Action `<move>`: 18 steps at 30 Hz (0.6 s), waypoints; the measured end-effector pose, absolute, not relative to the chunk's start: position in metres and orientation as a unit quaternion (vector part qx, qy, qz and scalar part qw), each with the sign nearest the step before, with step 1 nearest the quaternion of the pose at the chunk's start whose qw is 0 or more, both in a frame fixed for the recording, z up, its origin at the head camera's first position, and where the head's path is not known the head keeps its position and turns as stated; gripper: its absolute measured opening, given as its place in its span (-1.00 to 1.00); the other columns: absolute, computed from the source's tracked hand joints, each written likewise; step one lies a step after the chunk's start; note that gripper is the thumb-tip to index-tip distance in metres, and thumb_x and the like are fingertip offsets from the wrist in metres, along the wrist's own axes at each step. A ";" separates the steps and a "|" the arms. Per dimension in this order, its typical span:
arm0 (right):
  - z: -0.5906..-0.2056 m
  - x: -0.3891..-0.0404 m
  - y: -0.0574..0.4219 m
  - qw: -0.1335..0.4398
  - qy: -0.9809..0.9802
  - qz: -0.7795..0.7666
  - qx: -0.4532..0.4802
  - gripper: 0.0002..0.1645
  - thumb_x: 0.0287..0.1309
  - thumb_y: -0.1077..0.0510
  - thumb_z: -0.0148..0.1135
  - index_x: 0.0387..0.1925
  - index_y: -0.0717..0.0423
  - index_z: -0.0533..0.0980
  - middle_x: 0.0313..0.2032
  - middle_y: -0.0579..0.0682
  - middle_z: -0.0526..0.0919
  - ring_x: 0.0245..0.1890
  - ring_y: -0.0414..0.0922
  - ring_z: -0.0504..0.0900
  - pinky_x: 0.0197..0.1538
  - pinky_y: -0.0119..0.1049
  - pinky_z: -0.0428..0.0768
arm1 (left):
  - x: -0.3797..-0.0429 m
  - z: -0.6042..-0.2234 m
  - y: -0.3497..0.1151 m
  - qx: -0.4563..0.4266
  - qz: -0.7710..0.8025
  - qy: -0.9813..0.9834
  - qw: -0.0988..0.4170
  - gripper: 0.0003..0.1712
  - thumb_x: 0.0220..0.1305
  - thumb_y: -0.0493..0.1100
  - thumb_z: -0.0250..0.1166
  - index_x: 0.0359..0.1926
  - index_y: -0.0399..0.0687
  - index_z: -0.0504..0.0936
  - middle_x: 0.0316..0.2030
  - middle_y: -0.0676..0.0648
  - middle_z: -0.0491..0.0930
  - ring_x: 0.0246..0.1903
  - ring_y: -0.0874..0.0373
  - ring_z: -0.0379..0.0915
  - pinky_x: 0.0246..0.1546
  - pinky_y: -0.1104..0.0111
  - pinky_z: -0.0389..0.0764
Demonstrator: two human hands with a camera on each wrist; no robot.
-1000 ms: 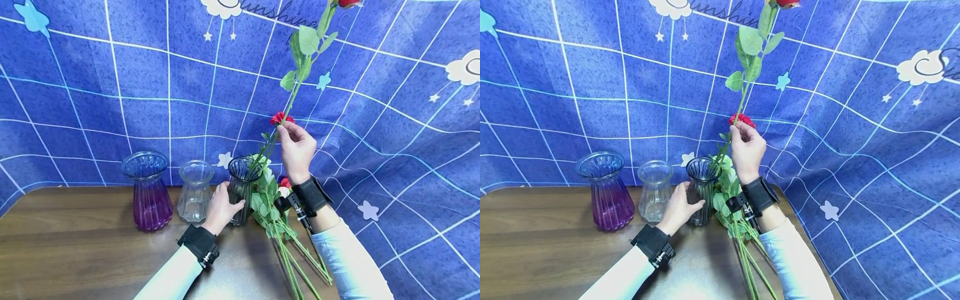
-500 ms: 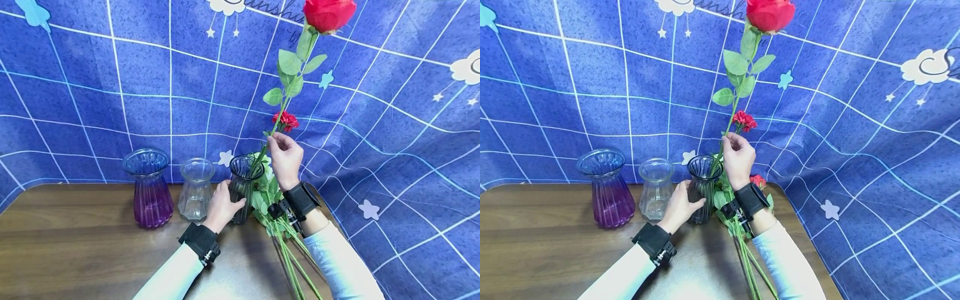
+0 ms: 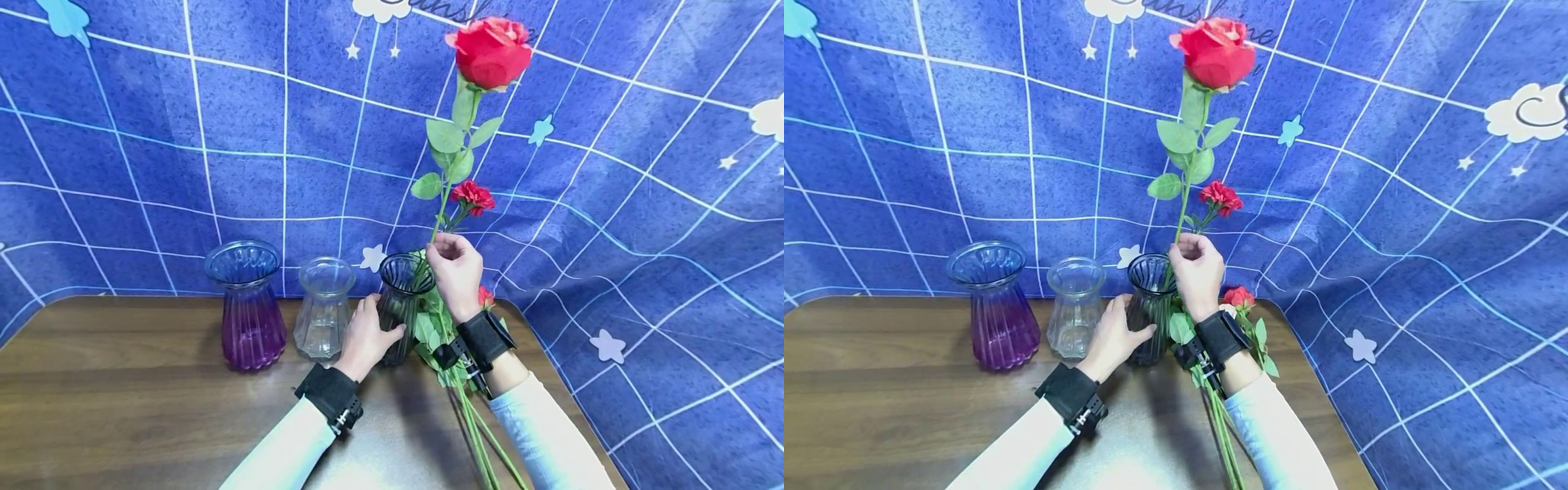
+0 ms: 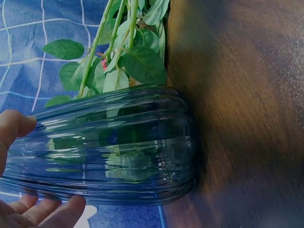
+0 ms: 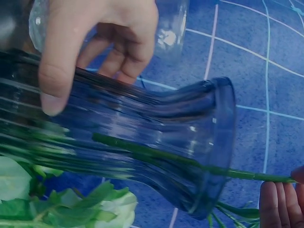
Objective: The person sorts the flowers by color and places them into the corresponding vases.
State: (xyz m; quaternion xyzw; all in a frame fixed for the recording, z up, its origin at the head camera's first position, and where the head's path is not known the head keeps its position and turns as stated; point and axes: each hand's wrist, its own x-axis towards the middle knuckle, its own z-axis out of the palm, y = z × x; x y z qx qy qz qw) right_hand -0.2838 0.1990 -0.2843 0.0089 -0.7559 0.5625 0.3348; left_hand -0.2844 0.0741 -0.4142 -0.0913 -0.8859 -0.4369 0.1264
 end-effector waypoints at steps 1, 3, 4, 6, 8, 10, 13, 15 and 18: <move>-0.286 -0.284 0.199 0.331 -0.757 0.563 0.006 -0.77 -0.02 0.32 0.24 -0.25 0.31 0.59 -0.38 0.25 0.66 -0.52 -0.41 0.53 -0.37 -0.59 0.48 | -0.284 -0.414 0.074 -0.091 -0.436 -0.886 0.127 -0.16 -0.06 0.07 0.42 0.19 -0.21 0.31 0.05 -0.25 0.45 0.04 -0.17 0.43 -0.02 0.06 0.48; -0.289 -0.284 0.198 0.325 -0.758 0.566 0.001 -0.77 -0.02 0.33 0.23 -0.25 0.32 0.58 -0.38 0.25 0.66 -0.52 -0.40 0.53 -0.36 -0.59 0.48 | -0.284 -0.413 0.074 -0.091 -0.437 -0.885 0.130 -0.16 -0.06 0.07 0.42 0.18 -0.21 0.32 0.05 -0.25 0.45 0.03 -0.17 0.43 -0.02 0.05 0.48; -0.290 -0.284 0.198 0.323 -0.759 0.565 0.000 -0.77 -0.02 0.33 0.22 -0.25 0.32 0.58 -0.38 0.24 0.66 -0.52 -0.40 0.53 -0.35 -0.59 0.48 | -0.284 -0.413 0.074 -0.091 -0.437 -0.885 0.131 -0.16 -0.07 0.07 0.43 0.18 -0.21 0.32 0.05 -0.25 0.45 0.03 -0.17 0.44 -0.03 0.06 0.48; -0.291 -0.285 0.198 0.320 -0.762 0.563 -0.003 -0.77 -0.03 0.32 0.22 -0.25 0.30 0.58 -0.39 0.21 0.66 -0.52 -0.40 0.53 -0.35 -0.58 0.49 | -0.284 -0.413 0.074 -0.090 -0.438 -0.884 0.134 -0.16 -0.07 0.07 0.43 0.18 -0.21 0.32 0.04 -0.25 0.45 0.02 -0.17 0.44 -0.03 0.06 0.48; -0.293 -0.286 0.199 0.316 -0.764 0.562 -0.004 -0.76 -0.03 0.32 0.21 -0.25 0.31 0.58 -0.40 0.18 0.65 -0.53 -0.40 0.52 -0.35 -0.58 0.49 | -0.283 -0.413 0.075 -0.091 -0.440 -0.883 0.136 -0.16 -0.08 0.07 0.43 0.18 -0.22 0.33 0.03 -0.25 0.46 0.01 -0.17 0.44 -0.04 0.06 0.49; -0.294 -0.287 0.199 0.311 -0.766 0.562 -0.004 -0.76 -0.04 0.33 0.21 -0.24 0.31 0.57 -0.42 0.14 0.64 -0.53 -0.40 0.52 -0.35 -0.58 0.48 | -0.284 -0.413 0.075 -0.092 -0.439 -0.883 0.135 -0.16 -0.08 0.06 0.43 0.18 -0.22 0.33 0.03 -0.25 0.46 0.01 -0.16 0.45 -0.05 0.06 0.49; -0.295 -0.287 0.199 0.304 -0.772 0.558 -0.003 -0.73 -0.07 0.36 0.18 -0.23 0.30 0.56 -0.42 0.13 0.64 -0.54 -0.39 0.50 -0.36 -0.58 0.47 | -0.284 -0.414 0.075 -0.092 -0.439 -0.883 0.137 -0.16 -0.08 0.06 0.43 0.17 -0.22 0.33 0.02 -0.24 0.46 0.00 -0.15 0.45 -0.06 0.07 0.49; -0.297 -0.287 0.200 0.296 -0.778 0.554 -0.005 -0.71 -0.08 0.37 0.17 -0.21 0.29 0.56 -0.42 0.12 0.64 -0.54 -0.39 0.49 -0.36 -0.58 0.46 | -0.285 -0.415 0.075 -0.092 -0.439 -0.883 0.136 -0.16 -0.08 0.06 0.43 0.17 -0.23 0.34 0.01 -0.23 0.47 -0.01 -0.15 0.45 -0.06 0.07 0.49; -0.299 -0.287 0.201 0.283 -0.785 0.551 -0.007 -0.62 -0.08 0.38 0.17 -0.11 0.27 0.51 -0.45 0.08 0.63 -0.54 -0.39 0.49 -0.37 -0.58 0.45 | -0.284 -0.415 0.074 -0.091 -0.440 -0.883 0.137 -0.16 -0.08 0.06 0.43 0.17 -0.23 0.34 0.00 -0.23 0.47 -0.01 -0.14 0.45 -0.05 0.07 0.49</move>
